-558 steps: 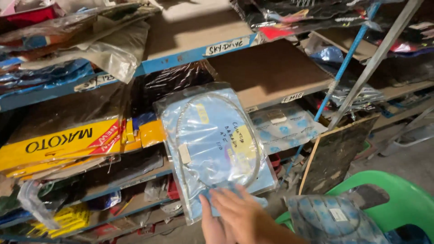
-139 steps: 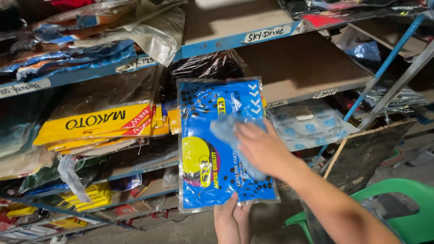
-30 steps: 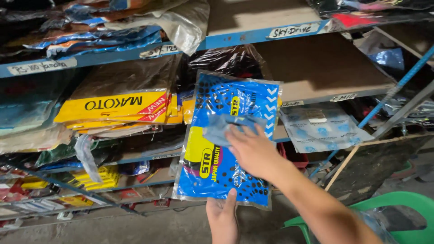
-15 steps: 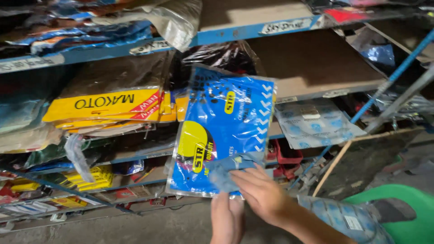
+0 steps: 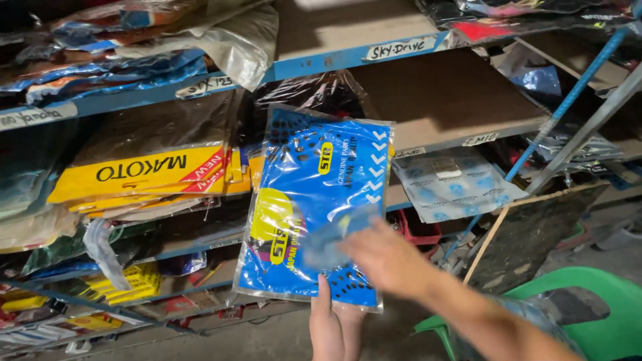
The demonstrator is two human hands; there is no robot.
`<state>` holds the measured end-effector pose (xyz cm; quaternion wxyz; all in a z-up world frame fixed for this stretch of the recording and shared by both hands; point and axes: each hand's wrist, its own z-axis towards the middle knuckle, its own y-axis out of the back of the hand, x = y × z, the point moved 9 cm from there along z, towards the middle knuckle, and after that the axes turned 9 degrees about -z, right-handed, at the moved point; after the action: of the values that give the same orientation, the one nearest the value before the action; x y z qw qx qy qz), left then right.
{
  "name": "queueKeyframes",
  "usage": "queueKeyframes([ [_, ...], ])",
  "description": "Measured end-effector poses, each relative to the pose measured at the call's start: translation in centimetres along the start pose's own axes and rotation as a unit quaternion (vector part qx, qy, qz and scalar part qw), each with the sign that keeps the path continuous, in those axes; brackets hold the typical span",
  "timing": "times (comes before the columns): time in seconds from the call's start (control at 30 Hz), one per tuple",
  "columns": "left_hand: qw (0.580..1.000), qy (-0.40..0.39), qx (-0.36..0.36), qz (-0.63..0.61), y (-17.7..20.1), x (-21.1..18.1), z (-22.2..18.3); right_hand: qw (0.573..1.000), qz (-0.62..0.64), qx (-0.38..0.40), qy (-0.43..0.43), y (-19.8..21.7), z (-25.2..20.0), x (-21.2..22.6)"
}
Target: The person wipes several plastic-wrapped vehicle parts with a blue cloth while standing in front of storage shelves.
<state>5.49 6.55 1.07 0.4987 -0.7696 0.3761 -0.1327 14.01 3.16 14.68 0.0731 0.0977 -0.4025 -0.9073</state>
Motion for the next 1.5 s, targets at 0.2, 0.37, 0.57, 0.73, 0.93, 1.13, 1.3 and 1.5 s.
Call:
queueKeyframes([
  [0.2, 0.998, -0.001, -0.057, 0.031, -2.2, -0.4, -2.3, 0.987, -0.033, -0.017, -0.159, 0.0, 1.0, -10.4],
  [0.37, 0.995, -0.014, -0.085, 0.053, -0.4, 0.0, -1.0, 0.956, 0.03, 0.004, -0.292, -1.1, 0.3, -9.4],
  [0.57, 0.993, -0.01, -0.108, 0.054, 0.1, -0.2, -0.4, 0.7, 0.514, -0.146, -0.473, -5.9, -9.3, 0.4],
  [0.73, 0.997, -0.005, -0.078, 0.024, 1.9, 0.1, 0.8, 0.959, 0.08, 0.064, -0.266, -3.8, -10.1, 5.3],
  [0.93, 0.999, 0.014, -0.027, 0.014, -0.2, 0.8, 0.5, 0.963, -0.048, 0.078, -0.252, -2.0, -2.8, -2.4],
  [1.13, 0.996, 0.072, -0.05, -0.011, -1.0, 1.0, -0.8, 0.942, -0.188, 0.043, -0.273, -2.8, 1.9, -10.1],
  [1.3, 0.997, 0.058, -0.034, -0.024, 0.4, 0.6, 0.3, 0.968, -0.109, 0.115, -0.195, -3.7, 4.8, -4.8],
  [1.5, 0.997, 0.072, 0.003, 0.014, 5.5, 1.6, 3.7, 0.918, 0.282, 0.267, -0.084, -4.8, 5.2, 5.2],
])
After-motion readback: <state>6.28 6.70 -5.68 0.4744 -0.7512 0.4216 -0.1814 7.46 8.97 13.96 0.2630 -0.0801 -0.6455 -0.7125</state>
